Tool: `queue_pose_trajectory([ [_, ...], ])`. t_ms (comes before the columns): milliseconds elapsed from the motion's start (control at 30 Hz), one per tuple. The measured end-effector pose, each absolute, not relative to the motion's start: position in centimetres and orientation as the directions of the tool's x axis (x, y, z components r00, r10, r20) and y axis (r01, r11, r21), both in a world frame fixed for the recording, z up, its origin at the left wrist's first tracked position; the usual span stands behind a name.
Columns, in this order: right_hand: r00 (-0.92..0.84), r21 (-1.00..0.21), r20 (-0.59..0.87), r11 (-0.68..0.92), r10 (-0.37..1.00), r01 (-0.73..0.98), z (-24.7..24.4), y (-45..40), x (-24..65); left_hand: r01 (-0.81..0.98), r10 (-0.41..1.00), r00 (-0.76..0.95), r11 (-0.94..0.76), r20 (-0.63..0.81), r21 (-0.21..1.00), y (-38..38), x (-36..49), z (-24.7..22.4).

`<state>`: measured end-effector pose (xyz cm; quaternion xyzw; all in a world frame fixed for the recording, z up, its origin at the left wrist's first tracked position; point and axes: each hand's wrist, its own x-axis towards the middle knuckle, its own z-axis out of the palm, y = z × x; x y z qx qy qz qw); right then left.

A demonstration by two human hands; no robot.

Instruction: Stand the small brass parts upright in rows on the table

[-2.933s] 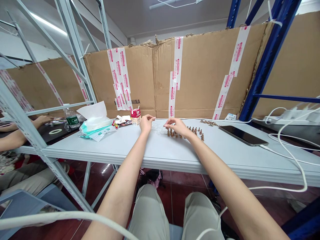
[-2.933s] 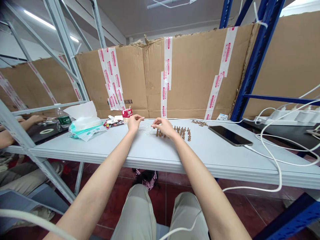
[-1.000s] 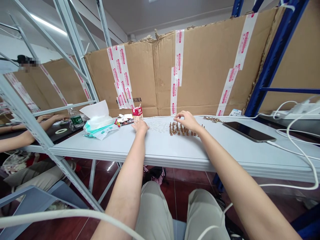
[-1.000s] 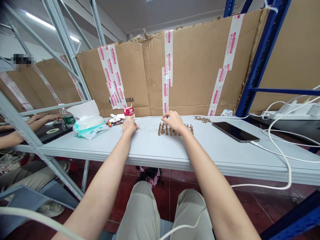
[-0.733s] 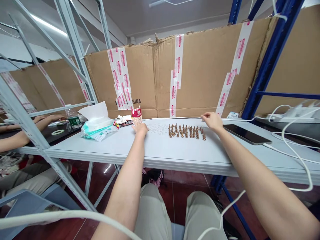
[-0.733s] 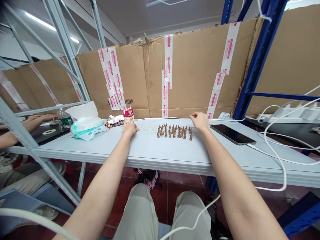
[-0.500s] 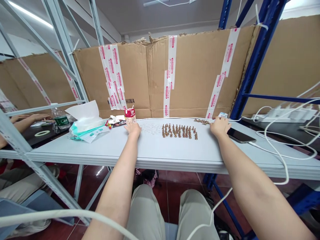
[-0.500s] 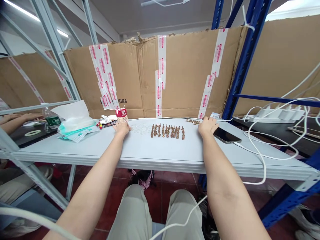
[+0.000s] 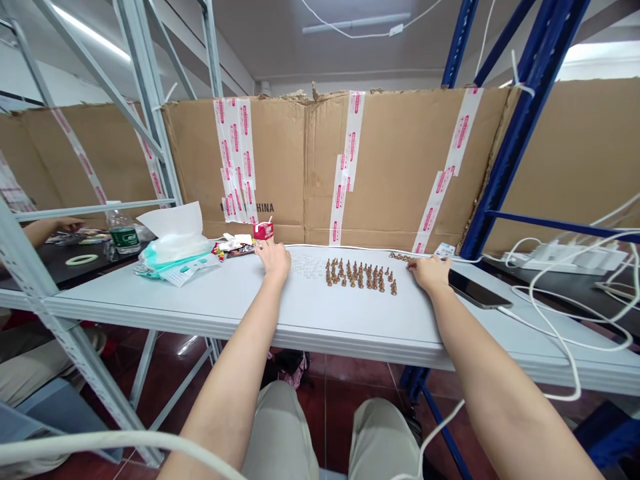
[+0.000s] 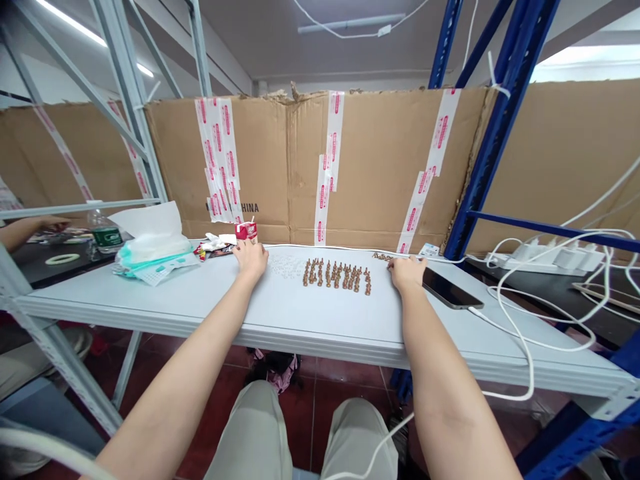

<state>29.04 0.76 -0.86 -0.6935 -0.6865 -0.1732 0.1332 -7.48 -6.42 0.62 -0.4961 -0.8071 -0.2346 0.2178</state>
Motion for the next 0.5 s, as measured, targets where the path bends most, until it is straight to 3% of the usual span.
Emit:
queue_pose_trajectory([
  [167, 0.011, 0.023, 0.396, -0.022, 0.918, 0.999, -0.5, 0.3, 28.6, 0.925, 0.674, -0.360, 0.347, 0.644, 0.154, -6.5, -7.2, 0.5],
  [400, -0.101, 0.076, 0.423, 0.076, 0.900, 0.994, 0.1, -0.2, 27.7, 0.948, 0.680, -0.302, 0.291, 0.668, 0.133, -6.6, -6.9, 0.5],
  [500, -0.069, -0.080, 0.435, 0.115, 0.898, 0.990, 0.8, 0.0, 27.0, 0.966, 0.685, -0.252, 0.220, 0.684, 0.136, -6.7, -6.3, 0.8],
])
